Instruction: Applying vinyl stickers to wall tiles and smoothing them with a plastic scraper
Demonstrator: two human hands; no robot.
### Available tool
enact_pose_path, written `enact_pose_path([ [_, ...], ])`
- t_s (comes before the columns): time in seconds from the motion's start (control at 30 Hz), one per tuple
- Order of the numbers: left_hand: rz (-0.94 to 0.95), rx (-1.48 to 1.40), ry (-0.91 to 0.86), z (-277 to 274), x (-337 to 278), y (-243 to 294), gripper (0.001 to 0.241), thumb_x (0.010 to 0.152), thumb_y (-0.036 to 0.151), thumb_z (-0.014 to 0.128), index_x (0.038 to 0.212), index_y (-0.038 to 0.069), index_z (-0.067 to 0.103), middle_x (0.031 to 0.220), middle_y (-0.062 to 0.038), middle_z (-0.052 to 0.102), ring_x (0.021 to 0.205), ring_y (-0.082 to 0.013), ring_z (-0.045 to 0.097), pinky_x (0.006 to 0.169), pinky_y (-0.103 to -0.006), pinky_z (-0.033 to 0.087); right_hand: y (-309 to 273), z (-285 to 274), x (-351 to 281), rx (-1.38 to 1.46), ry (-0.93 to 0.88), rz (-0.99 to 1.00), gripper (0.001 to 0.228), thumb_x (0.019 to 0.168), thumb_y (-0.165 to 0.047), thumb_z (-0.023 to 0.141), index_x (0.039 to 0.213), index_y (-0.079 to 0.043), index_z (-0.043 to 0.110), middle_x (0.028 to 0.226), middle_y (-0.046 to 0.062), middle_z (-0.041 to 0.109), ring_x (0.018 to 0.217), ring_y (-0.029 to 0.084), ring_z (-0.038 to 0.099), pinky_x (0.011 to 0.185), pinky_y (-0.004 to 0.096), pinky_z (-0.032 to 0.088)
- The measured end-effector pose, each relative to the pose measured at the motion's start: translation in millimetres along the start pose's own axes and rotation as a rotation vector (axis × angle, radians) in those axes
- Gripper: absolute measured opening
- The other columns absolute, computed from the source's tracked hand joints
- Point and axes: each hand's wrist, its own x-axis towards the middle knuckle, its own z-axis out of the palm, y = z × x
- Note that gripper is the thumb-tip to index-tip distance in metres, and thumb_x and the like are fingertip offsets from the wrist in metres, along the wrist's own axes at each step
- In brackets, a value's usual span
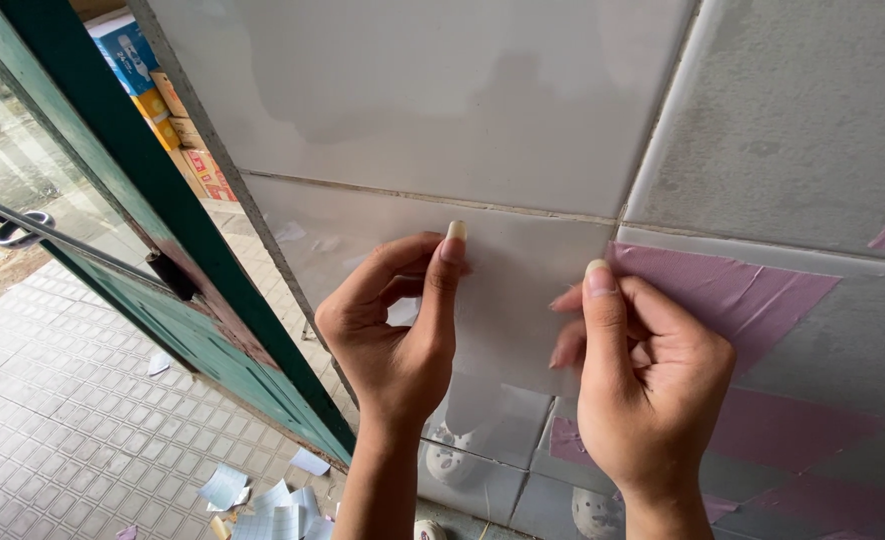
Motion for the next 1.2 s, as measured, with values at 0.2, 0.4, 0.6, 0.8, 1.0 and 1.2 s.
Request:
enact_pose_path([
  [0.2, -0.023, 0.010, 0.001, 0.5, 0.3, 0.3, 0.012, 0.094, 0.013, 0.073, 0.084, 0.005, 0.073, 0.072, -0.004, 0.073, 0.065, -0.0092, 0.069, 0.059, -0.0200, 0.056, 0.8, 0.4, -0.1, -0.002, -0.004, 0.006, 0.039, 0.108, -0.020, 0.051, 0.076, -0.006, 0.068, 0.049, 0.004, 0.058, 0.040, 0.007, 0.049, 0.042, 0.021, 0.036],
  [0.4, 0.009, 0.025, 0.007, 1.2, -0.6, -0.8, 0.010, 0.095, 0.012, 0.072, 0.087, 0.005, 0.074, 0.074, -0.004, 0.073, 0.064, -0.0090, 0.068, 0.058, -0.0200, 0.056, 1.2, 0.8, 0.0, -0.016, 0.000, -0.021, 0.039, 0.108, -0.019, 0.050, 0.076, -0.005, 0.068, 0.048, 0.004, 0.057, 0.039, 0.007, 0.048, 0.041, 0.021, 0.035],
  [0.6, 0.011, 0.051, 0.003, 0.7, 0.2, 0.1, 0.011, 0.095, 0.012, 0.072, 0.086, 0.004, 0.074, 0.072, -0.003, 0.072, 0.063, -0.0076, 0.065, 0.056, -0.0194, 0.053, 1.6, 1.4, 0.0, -0.031, 0.003, -0.013, 0.040, 0.109, -0.021, 0.050, 0.076, -0.007, 0.068, 0.048, 0.002, 0.057, 0.039, 0.006, 0.043, 0.042, 0.022, 0.033],
  [0.8, 0.003, 0.057, 0.003, 0.2, 1.0, 3.3, 0.012, 0.095, 0.013, 0.071, 0.086, 0.005, 0.074, 0.072, -0.004, 0.073, 0.062, -0.0080, 0.066, 0.055, -0.0190, 0.053, 1.4, 1.9, -0.5, -0.027, 0.012, -0.041, 0.040, 0.109, -0.019, 0.050, 0.076, -0.005, 0.068, 0.049, 0.004, 0.058, 0.043, 0.008, 0.050, 0.045, 0.021, 0.039],
  [1.0, -0.008, 0.063, 0.000, -0.7, 1.9, 4.4, 0.012, 0.095, 0.013, 0.071, 0.086, 0.005, 0.074, 0.071, -0.003, 0.072, 0.061, -0.0068, 0.063, 0.055, -0.0190, 0.052, 1.4, 2.7, -0.7, -0.033, 0.014, -0.043, 0.040, 0.109, -0.019, 0.050, 0.076, -0.005, 0.067, 0.049, 0.003, 0.057, 0.044, 0.007, 0.050, 0.047, 0.021, 0.039],
  [1.2, -0.021, 0.061, -0.010, -1.2, 1.7, 4.5, 0.013, 0.095, 0.015, 0.070, 0.087, 0.006, 0.074, 0.071, -0.002, 0.072, 0.061, -0.0070, 0.063, 0.055, -0.0194, 0.052, 1.0, 3.0, -0.8, -0.037, 0.022, -0.044, 0.040, 0.109, -0.018, 0.050, 0.075, -0.005, 0.068, 0.049, 0.003, 0.057, 0.044, 0.008, 0.050, 0.046, 0.022, 0.039],
])
